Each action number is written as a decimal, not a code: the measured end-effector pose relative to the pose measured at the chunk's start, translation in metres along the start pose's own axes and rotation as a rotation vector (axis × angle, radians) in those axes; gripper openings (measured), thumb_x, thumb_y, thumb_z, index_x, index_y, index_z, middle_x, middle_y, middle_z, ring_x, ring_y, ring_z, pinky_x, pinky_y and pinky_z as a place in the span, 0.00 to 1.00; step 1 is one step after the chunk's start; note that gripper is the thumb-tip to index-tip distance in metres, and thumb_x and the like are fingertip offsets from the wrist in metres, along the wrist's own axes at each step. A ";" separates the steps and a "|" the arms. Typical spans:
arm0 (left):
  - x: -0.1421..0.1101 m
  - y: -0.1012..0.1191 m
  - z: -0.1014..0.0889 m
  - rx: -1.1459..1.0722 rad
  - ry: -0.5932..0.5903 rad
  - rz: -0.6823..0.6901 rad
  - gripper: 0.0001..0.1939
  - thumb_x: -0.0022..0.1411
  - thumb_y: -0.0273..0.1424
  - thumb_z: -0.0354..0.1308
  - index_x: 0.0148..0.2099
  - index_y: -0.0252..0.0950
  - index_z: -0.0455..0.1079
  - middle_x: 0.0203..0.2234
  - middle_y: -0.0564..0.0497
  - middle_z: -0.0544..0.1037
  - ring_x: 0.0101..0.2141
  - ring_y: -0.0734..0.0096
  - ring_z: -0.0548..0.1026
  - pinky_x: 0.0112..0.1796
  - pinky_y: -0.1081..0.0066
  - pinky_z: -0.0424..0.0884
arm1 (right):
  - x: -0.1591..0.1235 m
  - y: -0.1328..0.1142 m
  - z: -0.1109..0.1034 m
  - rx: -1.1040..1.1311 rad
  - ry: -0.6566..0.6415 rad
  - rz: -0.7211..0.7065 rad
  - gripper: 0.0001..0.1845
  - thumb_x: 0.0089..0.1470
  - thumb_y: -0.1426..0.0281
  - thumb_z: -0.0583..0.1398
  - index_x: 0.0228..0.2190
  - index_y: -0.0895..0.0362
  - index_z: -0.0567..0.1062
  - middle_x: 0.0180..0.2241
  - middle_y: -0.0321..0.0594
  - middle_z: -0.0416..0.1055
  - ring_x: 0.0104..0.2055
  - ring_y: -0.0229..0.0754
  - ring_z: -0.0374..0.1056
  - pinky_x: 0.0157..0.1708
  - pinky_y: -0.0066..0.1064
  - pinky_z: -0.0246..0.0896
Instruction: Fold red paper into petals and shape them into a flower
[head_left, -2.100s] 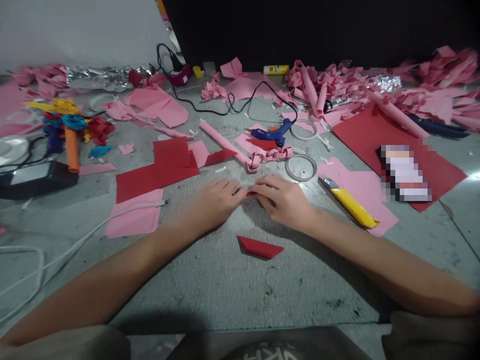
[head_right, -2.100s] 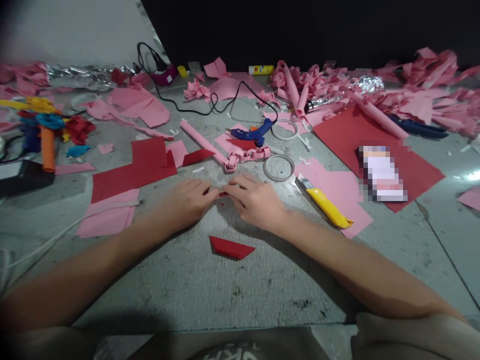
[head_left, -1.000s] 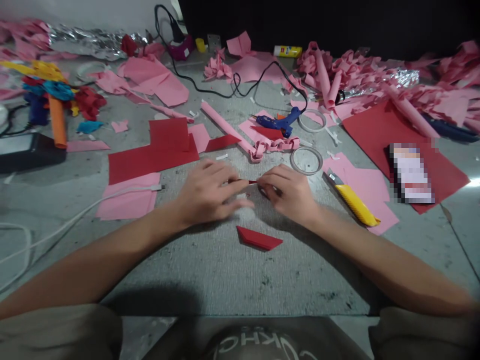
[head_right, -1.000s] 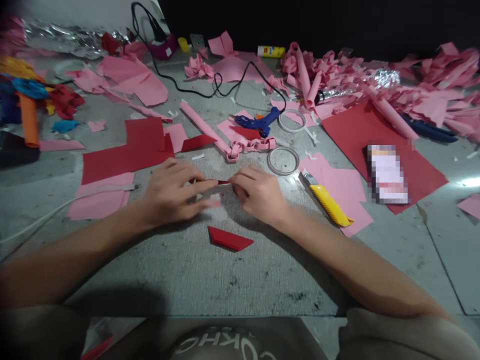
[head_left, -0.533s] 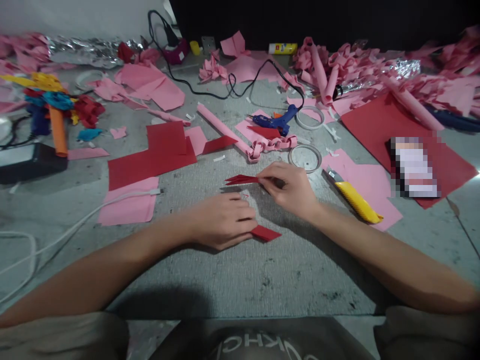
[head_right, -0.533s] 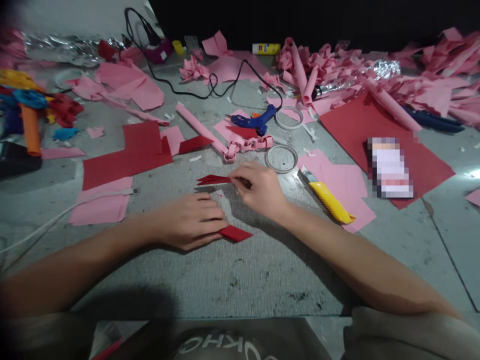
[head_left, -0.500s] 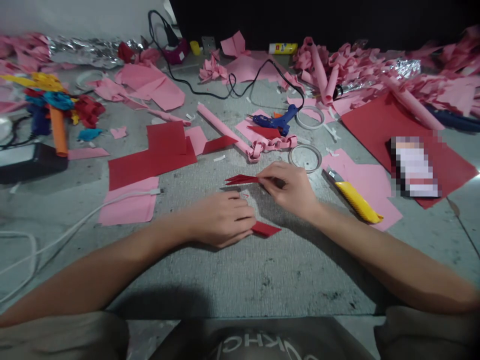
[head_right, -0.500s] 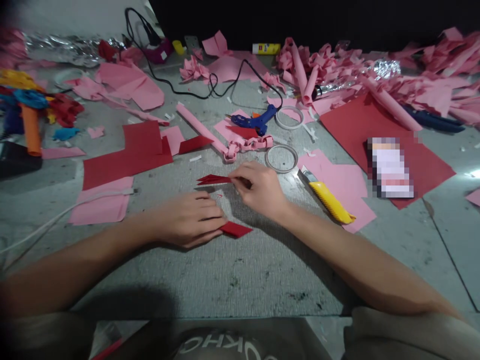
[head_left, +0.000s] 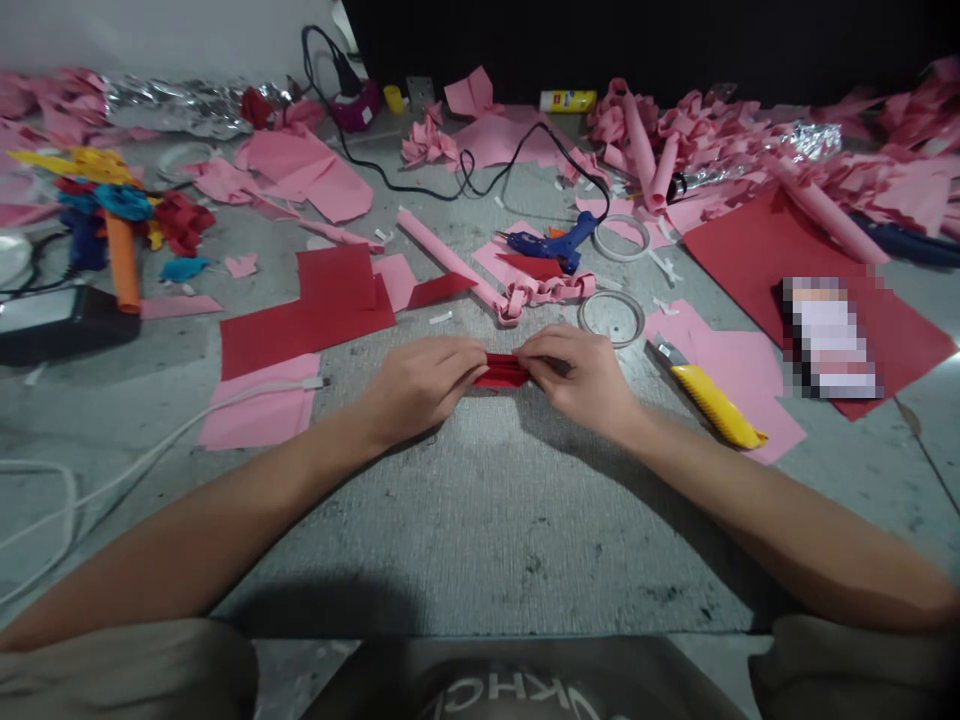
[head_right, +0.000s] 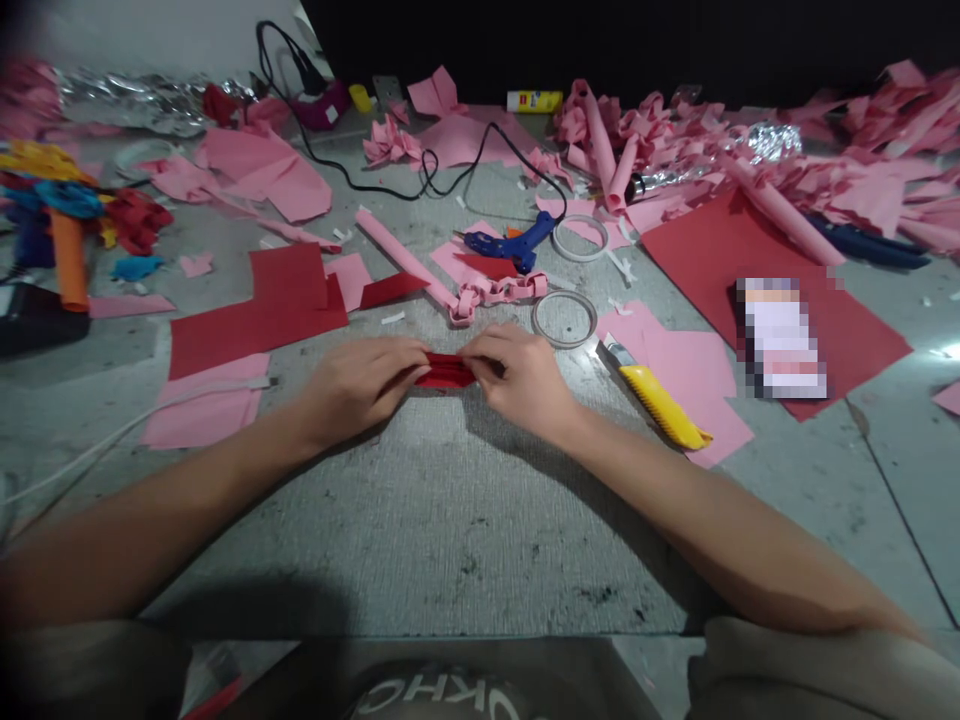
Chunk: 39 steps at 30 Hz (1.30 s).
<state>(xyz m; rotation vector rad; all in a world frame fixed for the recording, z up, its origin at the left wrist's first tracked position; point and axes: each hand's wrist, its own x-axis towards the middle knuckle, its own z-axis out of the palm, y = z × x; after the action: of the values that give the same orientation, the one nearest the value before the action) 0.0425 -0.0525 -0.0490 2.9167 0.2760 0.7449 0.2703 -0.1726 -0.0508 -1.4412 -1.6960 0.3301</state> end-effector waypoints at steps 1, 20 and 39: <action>0.000 -0.001 0.002 -0.013 -0.011 -0.014 0.11 0.81 0.31 0.53 0.51 0.35 0.77 0.46 0.43 0.86 0.46 0.59 0.84 0.47 0.61 0.79 | 0.000 0.001 0.000 -0.002 -0.008 0.002 0.13 0.64 0.79 0.61 0.36 0.54 0.85 0.38 0.41 0.84 0.41 0.47 0.80 0.44 0.41 0.75; 0.004 -0.007 0.004 -0.053 -0.054 0.026 0.16 0.82 0.35 0.49 0.58 0.34 0.75 0.45 0.42 0.83 0.45 0.58 0.79 0.46 0.60 0.75 | -0.004 -0.001 0.002 -0.123 -0.049 -0.083 0.13 0.70 0.77 0.57 0.39 0.54 0.82 0.38 0.43 0.80 0.40 0.45 0.76 0.41 0.38 0.71; 0.006 -0.002 0.002 -0.051 -0.203 -0.057 0.18 0.81 0.33 0.42 0.47 0.34 0.73 0.38 0.43 0.80 0.38 0.58 0.77 0.40 0.60 0.70 | -0.003 -0.005 0.002 -0.095 -0.022 -0.173 0.14 0.71 0.77 0.56 0.36 0.54 0.78 0.37 0.43 0.81 0.40 0.46 0.75 0.44 0.42 0.69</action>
<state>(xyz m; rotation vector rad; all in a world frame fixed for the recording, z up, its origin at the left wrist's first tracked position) 0.0483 -0.0493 -0.0478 2.8930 0.3124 0.4361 0.2654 -0.1764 -0.0493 -1.3511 -1.8606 0.1729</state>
